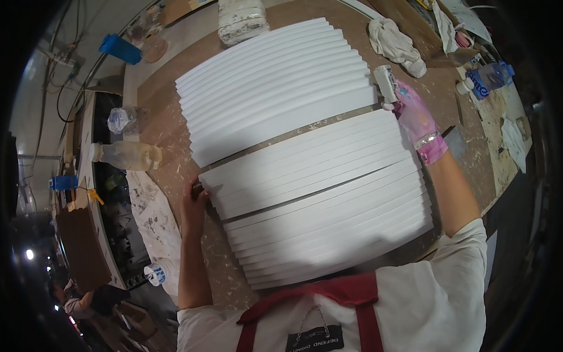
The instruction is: The person cleans a stack of white molding strips by wiping them with a white cloth and a small block.
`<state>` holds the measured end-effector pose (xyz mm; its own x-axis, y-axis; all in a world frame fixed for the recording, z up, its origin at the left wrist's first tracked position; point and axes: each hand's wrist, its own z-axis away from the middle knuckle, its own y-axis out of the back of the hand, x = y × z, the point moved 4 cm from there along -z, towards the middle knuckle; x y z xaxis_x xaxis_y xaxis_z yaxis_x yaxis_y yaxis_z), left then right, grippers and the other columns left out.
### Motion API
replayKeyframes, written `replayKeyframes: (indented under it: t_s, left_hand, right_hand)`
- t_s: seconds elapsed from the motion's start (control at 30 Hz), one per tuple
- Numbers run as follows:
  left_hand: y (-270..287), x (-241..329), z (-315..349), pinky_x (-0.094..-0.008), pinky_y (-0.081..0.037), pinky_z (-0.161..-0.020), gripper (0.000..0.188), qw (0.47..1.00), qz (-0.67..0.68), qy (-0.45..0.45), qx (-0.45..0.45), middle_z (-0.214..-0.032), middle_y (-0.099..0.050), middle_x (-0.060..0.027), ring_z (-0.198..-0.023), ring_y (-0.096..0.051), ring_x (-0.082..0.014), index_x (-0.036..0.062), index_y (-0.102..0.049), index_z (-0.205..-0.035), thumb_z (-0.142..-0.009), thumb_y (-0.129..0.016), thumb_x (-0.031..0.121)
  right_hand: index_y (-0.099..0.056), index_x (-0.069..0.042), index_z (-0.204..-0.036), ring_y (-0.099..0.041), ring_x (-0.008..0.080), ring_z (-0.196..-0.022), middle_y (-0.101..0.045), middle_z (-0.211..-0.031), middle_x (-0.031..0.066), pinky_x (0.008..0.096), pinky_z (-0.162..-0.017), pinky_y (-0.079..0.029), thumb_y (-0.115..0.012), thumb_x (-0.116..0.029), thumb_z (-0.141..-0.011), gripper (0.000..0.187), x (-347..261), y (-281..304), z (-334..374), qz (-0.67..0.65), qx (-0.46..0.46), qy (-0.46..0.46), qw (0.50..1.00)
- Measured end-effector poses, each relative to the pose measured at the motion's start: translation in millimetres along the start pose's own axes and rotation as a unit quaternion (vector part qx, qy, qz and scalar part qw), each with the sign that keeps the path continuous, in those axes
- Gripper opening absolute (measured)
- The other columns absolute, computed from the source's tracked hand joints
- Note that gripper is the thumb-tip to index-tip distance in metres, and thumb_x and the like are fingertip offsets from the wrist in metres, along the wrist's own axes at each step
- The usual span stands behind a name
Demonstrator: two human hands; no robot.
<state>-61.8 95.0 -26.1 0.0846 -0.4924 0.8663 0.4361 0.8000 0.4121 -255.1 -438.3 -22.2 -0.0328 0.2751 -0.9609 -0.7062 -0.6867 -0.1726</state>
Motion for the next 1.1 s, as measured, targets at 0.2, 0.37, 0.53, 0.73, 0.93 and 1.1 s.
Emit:
replayKeyframes:
  t_s: [0.2, 0.37, 0.53, 0.73, 0.93, 1.1]
  left_hand:
    - [-5.4, 7.5, -19.3, -0.0238, -0.045, -0.08, 0.042, 0.993, 0.073, -0.067, 0.069, -0.097, -0.06, -0.003, -0.086, -0.054, -0.0095, 0.0012, -0.051, -0.13, -0.091, -0.065, 0.006]
    - [-1.8, 8.4, -10.5, -0.0239, -0.044, -0.074, 0.037, 0.989, 0.125, -0.039, 0.064, -0.096, -0.059, -0.0028, -0.084, -0.051, -0.0094, -0.0014, -0.05, -0.13, -0.096, -0.059, 0.013]
    - [-7.2, 3.6, 28.1, -0.025, -0.046, -0.076, 0.037, 0.977, 0.21, 0.001, 0.025, -0.109, -0.058, -0.0059, -0.089, -0.052, -0.0112, -0.0027, -0.051, -0.131, -0.099, -0.055, 0.015]
    - [-11.5, -1.5, 44.0, -0.0276, -0.046, -0.092, 0.038, 0.978, 0.202, 0.025, 0.035, -0.118, -0.058, -0.0078, -0.104, -0.054, -0.0138, -0.0002, -0.052, -0.133, -0.098, -0.056, 0.014]
    - [-17.0, -9.1, 76.3, -0.0324, -0.042, -0.102, 0.045, 0.982, 0.187, -0.009, 0.014, -0.136, -0.052, -0.0152, -0.122, -0.051, -0.0221, 0.0004, -0.048, -0.138, -0.096, -0.058, 0.014]
    - [-24.5, -5.3, 86.2, -0.0317, -0.041, -0.101, 0.052, 0.994, 0.072, -0.071, 0.033, -0.135, -0.053, -0.0159, -0.114, -0.054, -0.0201, 0.0025, -0.044, -0.143, -0.095, -0.06, 0.013]
  right_hand:
    - [-0.053, -0.003, -0.134, -0.062, 0.0184, -0.097, -0.062, -0.118, 0.0065, 0.0286, -0.085, -0.051, -0.057, -0.014, -0.098, 0.038, -0.9, -15.8, -18.9, -0.108, 0.013, 0.054, 0.993]
    - [-0.056, -0.012, -0.127, -0.063, 0.0178, -0.089, -0.064, -0.106, 0.0048, 0.0308, -0.08, -0.05, -0.063, -0.023, -0.095, 0.035, -6.7, 10.6, -2.0, -0.195, 0.104, -0.003, 0.975]
    - [-0.055, -0.01, -0.126, -0.063, 0.0195, -0.087, -0.063, -0.107, 0.007, 0.0368, -0.086, -0.053, -0.06, -0.024, -0.097, 0.032, -4.8, 38.4, 46.5, -0.148, 0.059, 0.009, 0.987]
    - [-0.051, -0.007, -0.133, -0.063, 0.0178, -0.089, -0.063, -0.11, 0.0072, 0.0346, -0.084, -0.053, -0.056, -0.024, -0.1, 0.037, 8.5, 38.0, 61.1, -0.111, 0.006, 0.039, 0.993]
    - [-0.051, -0.002, -0.132, -0.062, 0.0185, -0.088, -0.062, -0.11, 0.0097, 0.0323, -0.08, -0.053, -0.057, -0.018, -0.099, 0.038, 5.0, 44.3, 69.4, -0.096, 0.05, 0.028, 0.994]
    - [-0.05, 0.003, -0.132, -0.06, 0.018, -0.089, -0.061, -0.11, 0.0113, 0.0305, -0.077, -0.052, -0.056, -0.014, -0.099, 0.037, 11.8, 47.7, 63.7, -0.11, -0.009, 0.015, 0.994]
